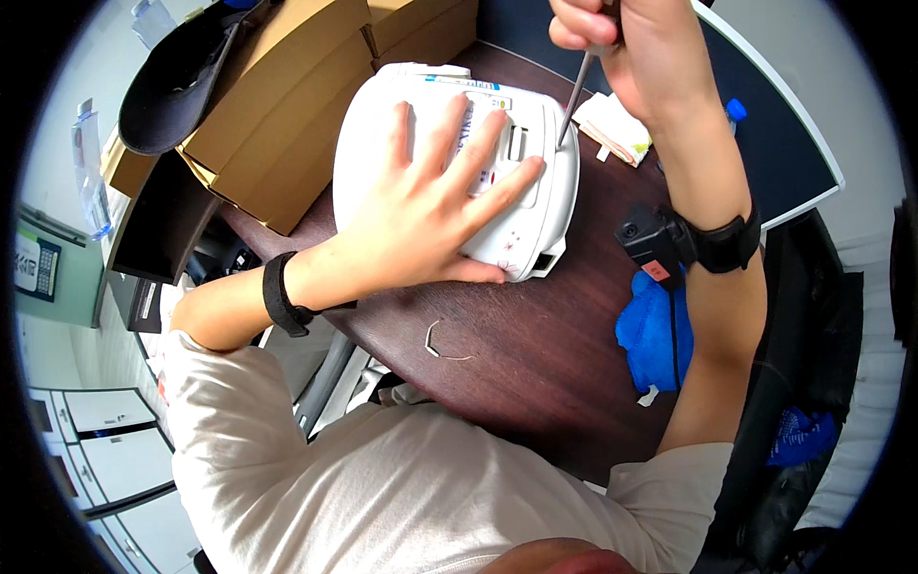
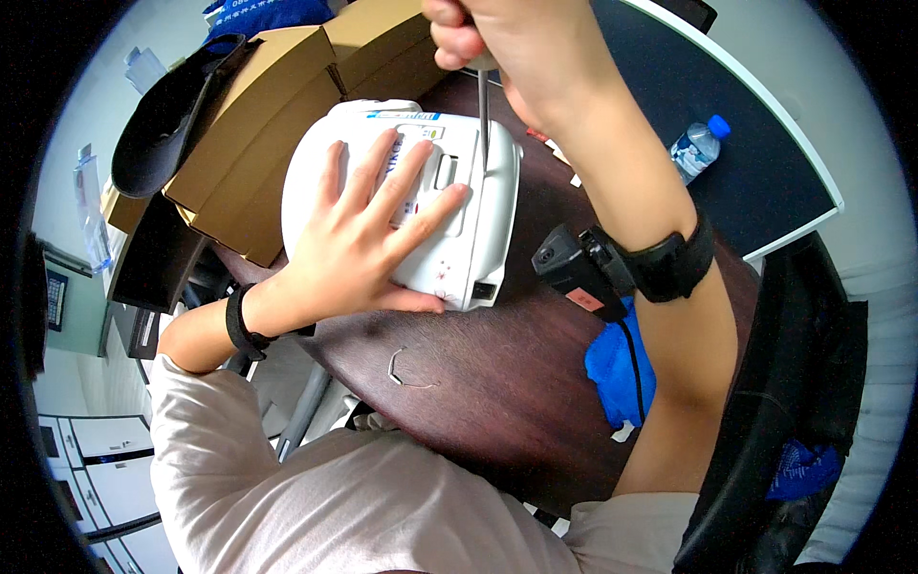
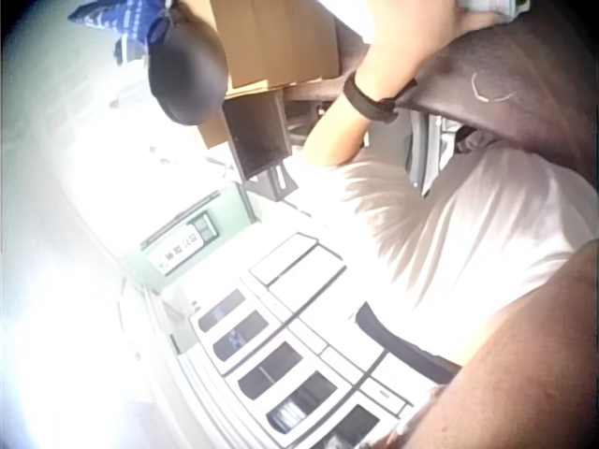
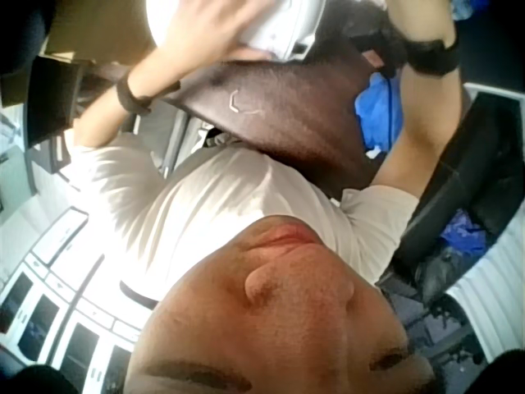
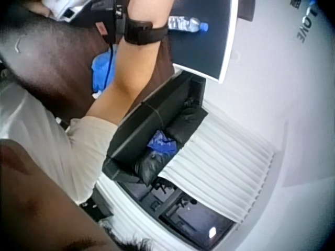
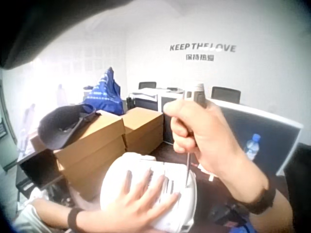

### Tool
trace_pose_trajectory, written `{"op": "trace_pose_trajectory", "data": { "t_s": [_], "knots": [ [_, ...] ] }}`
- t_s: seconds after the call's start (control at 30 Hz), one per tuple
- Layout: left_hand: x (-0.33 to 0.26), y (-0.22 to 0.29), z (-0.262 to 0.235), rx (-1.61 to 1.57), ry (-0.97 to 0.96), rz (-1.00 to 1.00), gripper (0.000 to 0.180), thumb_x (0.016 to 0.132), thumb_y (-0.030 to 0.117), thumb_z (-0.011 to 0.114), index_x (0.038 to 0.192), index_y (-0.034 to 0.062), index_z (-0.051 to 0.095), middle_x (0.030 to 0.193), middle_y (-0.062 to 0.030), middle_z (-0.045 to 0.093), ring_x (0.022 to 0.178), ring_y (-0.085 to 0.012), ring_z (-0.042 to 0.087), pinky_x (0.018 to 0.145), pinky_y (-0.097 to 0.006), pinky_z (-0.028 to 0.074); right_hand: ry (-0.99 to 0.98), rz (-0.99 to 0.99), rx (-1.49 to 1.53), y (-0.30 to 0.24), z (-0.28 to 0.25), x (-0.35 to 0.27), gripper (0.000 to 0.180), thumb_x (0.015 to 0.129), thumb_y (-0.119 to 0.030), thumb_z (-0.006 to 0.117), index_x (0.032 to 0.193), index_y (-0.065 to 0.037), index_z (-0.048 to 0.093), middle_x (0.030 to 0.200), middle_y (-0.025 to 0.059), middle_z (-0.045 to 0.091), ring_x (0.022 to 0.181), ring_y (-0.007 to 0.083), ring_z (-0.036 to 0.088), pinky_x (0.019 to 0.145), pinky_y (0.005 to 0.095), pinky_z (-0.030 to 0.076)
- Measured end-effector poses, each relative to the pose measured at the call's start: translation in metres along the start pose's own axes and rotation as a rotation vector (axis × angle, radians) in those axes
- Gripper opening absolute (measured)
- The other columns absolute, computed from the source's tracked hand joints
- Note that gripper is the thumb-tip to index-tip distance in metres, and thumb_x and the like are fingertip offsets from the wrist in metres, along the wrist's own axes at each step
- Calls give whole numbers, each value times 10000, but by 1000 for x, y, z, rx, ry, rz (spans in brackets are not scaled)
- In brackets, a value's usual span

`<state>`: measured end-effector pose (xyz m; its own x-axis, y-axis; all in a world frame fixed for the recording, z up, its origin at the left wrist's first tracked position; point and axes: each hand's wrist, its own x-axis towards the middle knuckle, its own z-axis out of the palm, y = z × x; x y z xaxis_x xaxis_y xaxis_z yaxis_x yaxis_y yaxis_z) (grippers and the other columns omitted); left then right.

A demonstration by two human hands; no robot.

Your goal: The person uses a screwdriver to remove screws from the bottom and sides of a white rice cooker. They rotate the appliance to access different screw locations and eventually lift the lid to reveal the interior pot.

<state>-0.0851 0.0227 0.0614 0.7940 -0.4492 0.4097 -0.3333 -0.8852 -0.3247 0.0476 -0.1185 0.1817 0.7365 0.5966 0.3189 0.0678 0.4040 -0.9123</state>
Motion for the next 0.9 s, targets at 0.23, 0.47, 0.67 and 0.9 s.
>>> {"op": "trace_pose_trajectory", "data": {
  "t_s": [0.23, 0.47, 0.67, 0.9],
  "knots": [
    [-19, -14, 8, -25, 97, 140, 910, 724, 842, 489, 1429, 267, 497, 1453, -201, 459, 1319, -455, 433, 1017, -692, 283, -184, 52, -5, 16, 6, -3, 180, 948, -178, 633, 837, -54, 563, 607, -10, 481, 450, 53, 430, 400, 211, 339],
    [-9, -36, 0, -200, 125, 89, 872, 848, 752, 423, 1379, 68, 529, 1376, -150, 529, 1159, -324, 521, 987, -472, 333, -38, -20, -88, 39, 17, 4, 208, 964, -179, 616, 862, -20, 530, 609, -5, 477, 434, 49, 413, 388, 221, 328],
    [27, -54, 15, -227, 206, 66, 457, 944, 433, 509, 1238, 102, 623, 1271, -157, 582, 1174, -341, 517, 1008, -470, 355, 165, -433, -489, 33, 56, -13, 177, 915, -150, 624, 864, 17, 593, 651, 7, 543, 539, 62, 480, 486, 254, 404],
    [32, -59, 25, -300, 313, 109, 396, 925, 392, 544, 1140, 86, 672, 1155, -163, 628, 1104, -351, 569, 1017, -463, 381, -144, -362, -569, 61, 31, 34, 135, 854, -102, 576, 848, 32, 589, 695, 39, 575, 633, 89, 493, 569, 299, 435]
  ]
}}
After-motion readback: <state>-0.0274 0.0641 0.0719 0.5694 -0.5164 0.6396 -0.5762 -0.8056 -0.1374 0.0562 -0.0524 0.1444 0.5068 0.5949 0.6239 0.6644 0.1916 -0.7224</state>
